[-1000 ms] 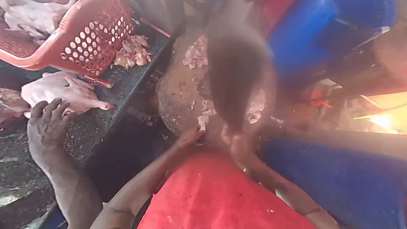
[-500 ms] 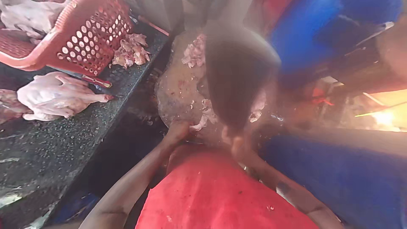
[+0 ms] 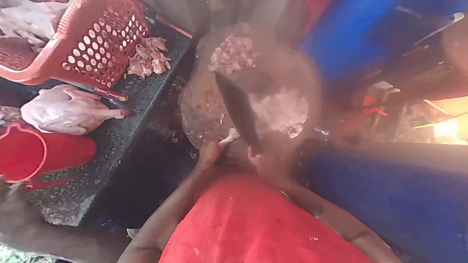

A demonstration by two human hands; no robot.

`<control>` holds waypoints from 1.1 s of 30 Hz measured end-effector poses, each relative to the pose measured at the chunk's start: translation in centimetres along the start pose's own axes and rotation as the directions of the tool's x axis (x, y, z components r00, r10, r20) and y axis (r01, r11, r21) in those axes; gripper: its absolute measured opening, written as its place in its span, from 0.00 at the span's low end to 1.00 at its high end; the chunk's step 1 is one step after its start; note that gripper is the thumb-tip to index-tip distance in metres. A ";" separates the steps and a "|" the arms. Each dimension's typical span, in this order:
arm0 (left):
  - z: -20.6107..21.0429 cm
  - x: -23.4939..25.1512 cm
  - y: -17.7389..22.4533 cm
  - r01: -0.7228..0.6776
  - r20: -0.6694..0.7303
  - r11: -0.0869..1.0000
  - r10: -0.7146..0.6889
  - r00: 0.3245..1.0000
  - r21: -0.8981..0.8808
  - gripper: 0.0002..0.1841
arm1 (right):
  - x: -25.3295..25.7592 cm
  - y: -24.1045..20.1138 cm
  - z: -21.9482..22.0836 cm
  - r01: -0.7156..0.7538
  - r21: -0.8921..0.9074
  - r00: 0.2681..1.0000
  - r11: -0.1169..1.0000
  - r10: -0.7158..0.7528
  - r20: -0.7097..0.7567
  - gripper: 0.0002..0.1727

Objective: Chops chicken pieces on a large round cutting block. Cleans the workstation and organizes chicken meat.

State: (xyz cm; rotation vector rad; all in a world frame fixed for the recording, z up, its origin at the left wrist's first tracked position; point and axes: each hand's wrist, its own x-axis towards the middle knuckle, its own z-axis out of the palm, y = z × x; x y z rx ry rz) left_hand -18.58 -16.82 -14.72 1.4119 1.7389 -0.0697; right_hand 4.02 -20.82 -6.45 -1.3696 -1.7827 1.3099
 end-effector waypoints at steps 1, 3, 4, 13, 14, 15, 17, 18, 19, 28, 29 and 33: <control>0.0 -0.1 0.0 -0.009 -0.001 1.000 0.009 1.000 0.016 0.22 | -0.1 1.5 0.3 -0.076 -0.082 0.993 0.994 0.083 0.089 0.42; -0.2 -0.6 -0.2 -0.059 -0.025 0.997 0.061 0.998 0.054 0.22 | 0.3 5.0 0.4 -0.372 -0.178 0.865 0.911 0.410 0.290 0.35; -0.4 -1.2 -0.2 -0.108 -0.065 0.993 0.110 0.992 0.038 0.21 | 0.4 6.2 0.2 -0.476 -0.179 0.799 0.861 0.508 0.322 0.35; -0.8 0.8 -1.9 -0.112 -0.172 0.825 0.018 0.985 -0.553 0.19 | 2.8 0.0 -5.0 -0.279 -0.207 0.960 0.938 0.274 -0.056 0.31; -0.5 0.9 -1.9 -0.058 -0.142 0.812 -0.030 0.989 -0.581 0.19 | 2.6 -1.4 -4.7 -0.163 -0.109 0.985 0.981 0.156 -0.074 0.34; -0.3 0.8 -1.7 -0.020 -0.119 0.802 -0.064 0.991 -0.596 0.19 | 2.3 -2.7 -4.1 -0.056 0.017 0.995 0.998 0.057 -0.084 0.39; -0.3 0.6 -1.1 -0.001 -0.117 0.799 -0.087 0.989 -0.601 0.19 | 1.7 -3.8 -2.2 0.111 0.133 0.990 0.985 -0.098 -0.100 0.44; -0.3 0.6 -0.9 -0.002 -0.128 0.804 -0.092 0.987 -0.595 0.18 | 1.3 -2.9 -1.0 0.155 0.069 0.984 0.985 -0.149 -0.094 0.45; -0.2 0.6 -0.7 -0.002 -0.138 0.812 -0.098 0.986 -0.584 0.17 | 0.8 -1.4 -0.1 0.114 -0.054 0.993 0.992 -0.116 -0.037 0.46; -1.3 -1.0 -1.3 -0.117 -0.070 0.784 0.094 0.993 -0.609 0.20 | 2.5 3.9 0.5 -0.384 -0.394 0.867 0.835 0.472 0.158 0.34; -1.0 -0.2 -1.6 -0.123 -0.062 0.849 0.106 0.992 -0.514 0.22 | 2.8 3.4 0.0 -0.343 -0.371 0.902 0.863 0.412 0.126 0.33; 0.4 1.0 -1.5 -0.075 -0.075 0.960 0.056 0.996 -0.270 0.22 | 2.7 -0.3 -0.6 -0.173 -0.206 0.980 0.963 0.190 0.065 0.36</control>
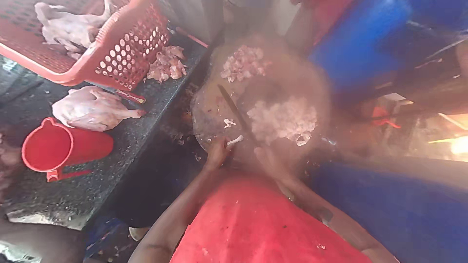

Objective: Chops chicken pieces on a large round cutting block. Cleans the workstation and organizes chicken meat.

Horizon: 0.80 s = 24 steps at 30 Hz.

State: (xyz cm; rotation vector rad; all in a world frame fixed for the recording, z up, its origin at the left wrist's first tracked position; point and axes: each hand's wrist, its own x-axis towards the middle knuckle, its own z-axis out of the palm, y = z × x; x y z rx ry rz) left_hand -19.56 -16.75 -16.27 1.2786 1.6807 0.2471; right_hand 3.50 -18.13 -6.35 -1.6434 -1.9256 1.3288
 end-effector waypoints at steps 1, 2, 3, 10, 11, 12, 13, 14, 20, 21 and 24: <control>0.3 -0.2 0.2 0.015 0.010 1.000 -0.016 1.000 0.006 0.22 | -0.4 -0.6 0.2 0.041 0.017 0.999 0.999 -0.041 -0.004 0.37; 0.6 -0.4 0.3 0.026 0.013 1.000 -0.026 1.000 0.007 0.22 | -0.6 -0.7 0.7 0.056 0.008 0.998 0.998 -0.056 0.009 0.36; 0.7 -0.4 0.6 0.029 0.006 0.999 -0.029 1.000 0.018 0.21 | -0.4 -0.2 1.5 0.038 -0.026 0.999 0.999 -0.038 0.034 0.36; 0.1 -0.7 1.4 -0.021 0.106 0.996 0.013 0.994 0.082 0.23 | 1.3 4.0 4.4 -0.235 -0.041 0.944 0.971 0.238 0.229 0.33; -0.5 -0.3 0.9 -0.062 0.141 0.997 0.067 0.988 -0.042 0.21 | 1.0 3.9 3.9 -0.224 -0.019 0.955 0.974 0.224 0.193 0.33; -1.2 -0.1 0.6 -0.087 0.144 0.979 0.115 0.983 -0.184 0.19 | 0.3 3.9 3.3 -0.214 -0.003 0.965 0.977 0.212 0.156 0.33; -2.0 0.1 0.4 -0.109 0.103 0.951 0.144 0.984 -0.288 0.18 | -0.6 3.9 2.4 -0.209 0.012 0.969 0.978 0.205 0.141 0.32; -2.9 0.4 0.5 -0.129 0.026 0.935 0.146 0.989 -0.329 0.17 | -1.6 4.2 1.4 -0.209 0.019 0.968 0.978 0.204 0.148 0.32; -4.8 6.1 2.7 -0.230 -0.124 0.957 0.254 0.959 0.179 0.21 | -6.2 9.5 -4.3 -0.155 -0.337 0.811 0.929 0.314 0.493 0.30; -4.5 7.1 2.8 -0.295 -0.087 0.904 0.336 0.938 0.309 0.20 | -6.4 10.0 -4.2 -0.101 -0.382 0.815 0.919 0.297 0.498 0.29; -4.3 6.8 3.2 -0.330 0.035 0.828 0.354 0.935 0.453 0.14 | -6.3 9.0 -3.6 0.005 -0.397 0.857 0.918 0.200 0.475 0.28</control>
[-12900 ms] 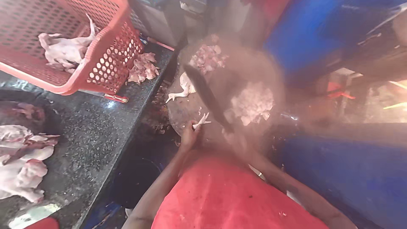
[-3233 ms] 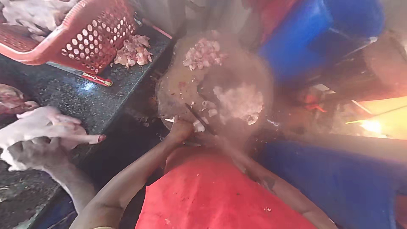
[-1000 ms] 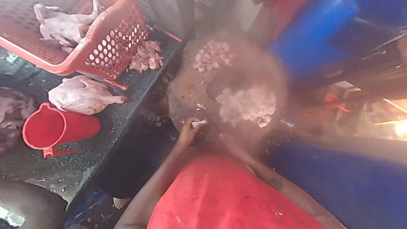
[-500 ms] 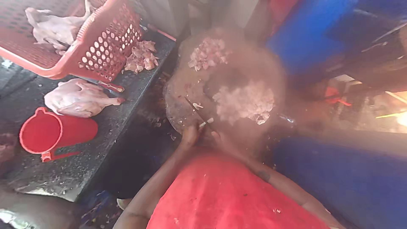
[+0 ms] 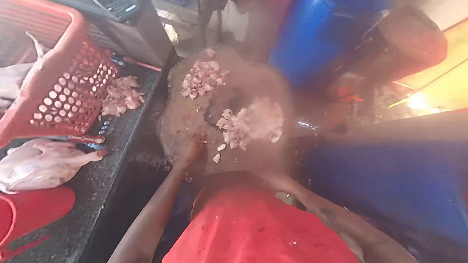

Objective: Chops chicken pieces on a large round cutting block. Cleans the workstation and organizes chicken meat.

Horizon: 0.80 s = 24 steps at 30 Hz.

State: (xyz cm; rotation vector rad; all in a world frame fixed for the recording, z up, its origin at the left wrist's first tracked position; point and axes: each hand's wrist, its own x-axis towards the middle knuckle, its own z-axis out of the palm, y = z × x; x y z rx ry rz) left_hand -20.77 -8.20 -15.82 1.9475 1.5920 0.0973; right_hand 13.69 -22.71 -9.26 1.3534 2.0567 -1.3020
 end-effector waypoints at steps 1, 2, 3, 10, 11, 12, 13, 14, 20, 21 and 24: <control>-0.8 -0.8 -0.2 0.052 0.027 0.999 -0.052 0.998 -0.002 0.14 | 0.6 -0.4 0.1 0.021 0.030 1.000 0.999 -0.021 -0.023 0.28; -1.5 -1.9 -1.2 0.121 0.019 0.993 -0.121 0.992 -0.012 0.14 | 1.4 -0.6 0.5 0.034 0.086 0.999 0.996 -0.030 -0.045 0.28; -2.1 -3.2 -2.7 0.204 -0.016 0.979 -0.204 0.979 -0.020 0.15 | 2.4 -0.7 0.9 0.032 0.176 0.998 0.984 -0.023 -0.057 0.28; -3.2 -11.1 -12.0 0.391 -0.333 0.862 -0.490 0.806 -0.323 0.22 | 5.3 1.4 -1.9 -0.042 0.702 0.868 0.711 0.374 -0.327 0.26; -3.1 -11.3 -12.4 0.377 -0.343 0.858 -0.491 0.801 -0.348 0.22 | 5.3 2.7 -2.6 -0.023 0.715 0.833 0.699 0.409 -0.373 0.27; -3.0 -11.4 -12.4 0.361 -0.348 0.858 -0.486 0.802 -0.365 0.21 | 5.2 3.8 -3.1 -0.018 0.730 0.803 0.683 0.446 -0.397 0.27; -2.9 -11.4 -11.9 0.353 -0.344 0.851 -0.490 0.801 -0.389 0.20 | 5.1 4.5 -3.4 -0.016 0.749 0.770 0.662 0.486 -0.413 0.27; -2.9 -11.0 -11.1 0.347 -0.331 0.841 -0.495 0.803 -0.416 0.20 | 5.0 4.9 -3.7 -0.031 0.767 0.751 0.641 0.521 -0.406 0.28; -3.1 -7.5 -7.5 0.205 -0.351 0.808 -0.449 0.822 -0.553 0.16 | 3.5 0.8 -4.7 0.031 0.718 0.804 0.695 0.409 -0.431 0.26; -3.3 -6.8 -7.1 0.186 -0.361 0.807 -0.440 0.822 -0.560 0.16 | 3.8 0.1 -4.6 0.086 0.756 0.836 0.649 0.366 -0.410 0.25; -4.0 -5.0 -6.3 0.149 -0.380 0.834 -0.392 0.838 -0.531 0.16 | 5.7 -0.2 -4.4 0.150 0.836 0.906 0.528 0.265 -0.330 0.25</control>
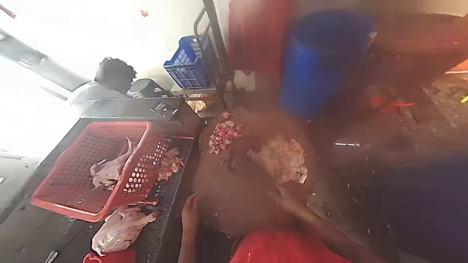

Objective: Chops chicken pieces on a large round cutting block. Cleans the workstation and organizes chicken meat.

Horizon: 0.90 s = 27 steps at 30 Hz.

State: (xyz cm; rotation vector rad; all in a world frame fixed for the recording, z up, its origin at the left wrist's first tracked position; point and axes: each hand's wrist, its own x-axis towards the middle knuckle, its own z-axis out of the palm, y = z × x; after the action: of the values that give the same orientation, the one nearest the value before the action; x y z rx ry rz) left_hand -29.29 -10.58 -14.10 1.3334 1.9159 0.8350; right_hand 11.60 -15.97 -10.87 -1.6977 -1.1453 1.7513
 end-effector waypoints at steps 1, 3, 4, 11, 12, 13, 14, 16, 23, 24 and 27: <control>-0.1 0.4 0.7 -0.011 0.014 1.000 0.010 1.000 0.013 0.16 | 0.6 0.3 -0.1 -0.011 0.031 1.000 0.999 0.010 0.022 0.26; -0.7 1.5 2.2 -0.007 0.050 0.998 0.004 0.999 0.059 0.17 | 1.4 1.1 -0.2 -0.015 0.028 1.000 0.999 0.016 -0.012 0.25; -1.3 2.4 3.0 -0.016 0.071 0.995 0.010 0.997 0.096 0.17 | 1.5 1.2 -0.3 -0.006 -0.031 0.998 1.000 0.004 -0.059 0.23; -8.8 12.4 11.6 -0.220 0.009 0.898 0.235 0.972 0.380 0.19 | -0.9 2.0 -0.7 0.031 -0.320 0.996 0.947 -0.057 -0.070 0.25; -9.8 14.2 13.0 -0.232 -0.003 0.885 0.255 0.967 0.404 0.19 | -0.7 3.0 -0.5 0.021 -0.347 0.998 0.938 -0.042 -0.053 0.26; -10.7 16.1 14.3 -0.225 -0.020 0.873 0.259 0.966 0.433 0.21 | -0.7 3.6 -0.1 0.011 -0.388 0.997 0.921 -0.038 -0.064 0.27; -11.5 18.0 15.2 -0.222 -0.044 0.860 0.271 0.962 0.459 0.22 | -0.7 3.8 0.6 0.001 -0.438 0.993 0.899 -0.053 -0.105 0.27; -12.8 22.1 16.8 -0.246 -0.071 0.835 0.321 0.945 0.492 0.17 | -1.8 0.4 2.3 -0.007 -0.513 0.983 0.858 -0.089 -0.163 0.26; -16.1 33.6 21.1 -0.260 0.022 0.777 0.303 0.953 0.574 0.40 | -8.6 -17.1 7.6 0.176 -0.600 0.957 0.781 -0.279 -0.083 0.24; -16.3 35.2 21.2 -0.265 0.053 0.756 0.292 0.955 0.599 0.43 | -8.6 -17.7 8.5 0.383 -0.587 0.840 0.714 -0.533 -0.100 0.24; -16.6 39.4 21.6 -0.320 0.184 0.712 0.264 0.947 0.625 0.49 | -13.2 -35.2 12.3 0.169 -0.478 0.965 0.862 -0.244 -0.100 0.25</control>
State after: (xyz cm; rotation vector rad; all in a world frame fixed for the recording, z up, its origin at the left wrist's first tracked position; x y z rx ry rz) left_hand -41.67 30.64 6.83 2.0949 2.0399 0.2156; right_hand -6.33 -9.86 23.80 -1.8488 -1.7054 1.2465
